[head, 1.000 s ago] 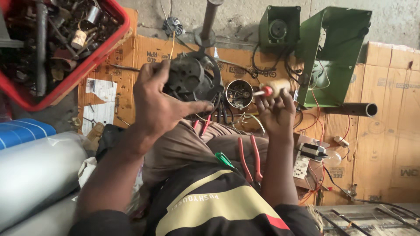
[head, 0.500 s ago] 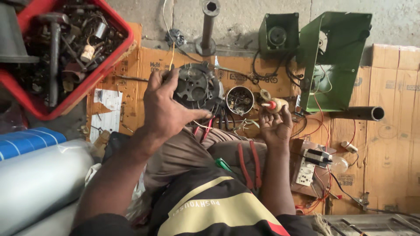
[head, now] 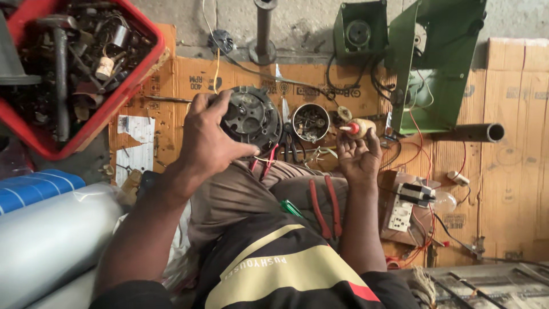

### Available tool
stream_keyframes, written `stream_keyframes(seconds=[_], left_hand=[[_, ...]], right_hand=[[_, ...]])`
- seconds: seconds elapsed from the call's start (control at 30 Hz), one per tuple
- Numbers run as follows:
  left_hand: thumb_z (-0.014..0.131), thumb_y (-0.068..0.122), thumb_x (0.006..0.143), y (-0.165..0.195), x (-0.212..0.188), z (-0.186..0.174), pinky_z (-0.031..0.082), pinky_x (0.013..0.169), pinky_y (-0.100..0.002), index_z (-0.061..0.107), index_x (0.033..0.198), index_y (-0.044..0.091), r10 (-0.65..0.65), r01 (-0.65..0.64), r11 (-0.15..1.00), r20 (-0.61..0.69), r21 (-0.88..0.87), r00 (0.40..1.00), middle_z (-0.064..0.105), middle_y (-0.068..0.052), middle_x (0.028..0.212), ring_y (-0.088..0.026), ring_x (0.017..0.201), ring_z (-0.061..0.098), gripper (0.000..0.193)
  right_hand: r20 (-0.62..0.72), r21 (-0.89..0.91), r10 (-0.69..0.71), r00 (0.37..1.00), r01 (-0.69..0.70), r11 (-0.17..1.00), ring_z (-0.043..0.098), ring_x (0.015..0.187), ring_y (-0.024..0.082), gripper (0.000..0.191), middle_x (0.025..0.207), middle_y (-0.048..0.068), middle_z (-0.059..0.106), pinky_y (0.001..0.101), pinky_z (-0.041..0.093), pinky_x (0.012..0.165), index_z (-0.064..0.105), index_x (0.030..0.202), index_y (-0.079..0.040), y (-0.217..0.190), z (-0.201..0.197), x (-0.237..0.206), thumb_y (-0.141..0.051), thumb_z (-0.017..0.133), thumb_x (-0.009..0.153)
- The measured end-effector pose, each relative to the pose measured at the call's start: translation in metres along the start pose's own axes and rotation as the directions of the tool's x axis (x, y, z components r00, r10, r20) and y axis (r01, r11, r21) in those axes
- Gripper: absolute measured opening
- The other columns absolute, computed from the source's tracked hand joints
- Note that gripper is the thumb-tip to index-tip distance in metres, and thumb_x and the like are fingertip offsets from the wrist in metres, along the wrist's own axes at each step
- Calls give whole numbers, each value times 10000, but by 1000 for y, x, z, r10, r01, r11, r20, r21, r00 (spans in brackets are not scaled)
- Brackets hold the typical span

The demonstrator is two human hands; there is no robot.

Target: The person sits on the floor and disassembles an electric motor housing, using pliers to loosen parts and a screwdriver to work on the assembly, then taps components with a mallet while sorting removed parts on the cardboard-covered floor.

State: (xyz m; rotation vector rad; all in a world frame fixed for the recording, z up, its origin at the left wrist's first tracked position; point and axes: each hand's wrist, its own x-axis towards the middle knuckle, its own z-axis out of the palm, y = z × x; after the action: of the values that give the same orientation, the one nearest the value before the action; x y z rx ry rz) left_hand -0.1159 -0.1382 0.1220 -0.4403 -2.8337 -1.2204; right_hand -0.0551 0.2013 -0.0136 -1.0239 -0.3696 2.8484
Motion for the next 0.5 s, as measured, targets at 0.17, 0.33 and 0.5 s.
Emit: stream_keyframes(seconds=[0.17,0.33,0.5], left_hand=[[1042,252,454,3,-4,0,543,918,-435,584,1357,-87,-17,17,1000,5,13,1000,589,-239,1169,-373,1041,643,1067],[1051,294,467,5,-6,5,538,881,-453,566,1355,-102,-21,22,997,-12,72,1000,581,-242,1135,-381,1016,637,1086],[1043,330,459,2,-6,10,525,896,-476,561,1375,-102,-81,78,987,15,143,997,578,-248,1130,-400,1044,606,1121]], right_hand=[[11,4,8,1000,-8,1000,622,1240,297,644,1313,142,608,484,529,1144,551,1321,17,-1,-6,1,-307,835,842],[10,-43,10,1000,-10,999,631,1222,304,674,1308,147,616,461,532,1124,553,1326,11,-2,-10,2,-346,834,829],[8,-35,3,1000,-3,999,632,1222,307,687,1304,154,620,468,531,1131,550,1337,23,-2,-11,4,-343,838,832]])
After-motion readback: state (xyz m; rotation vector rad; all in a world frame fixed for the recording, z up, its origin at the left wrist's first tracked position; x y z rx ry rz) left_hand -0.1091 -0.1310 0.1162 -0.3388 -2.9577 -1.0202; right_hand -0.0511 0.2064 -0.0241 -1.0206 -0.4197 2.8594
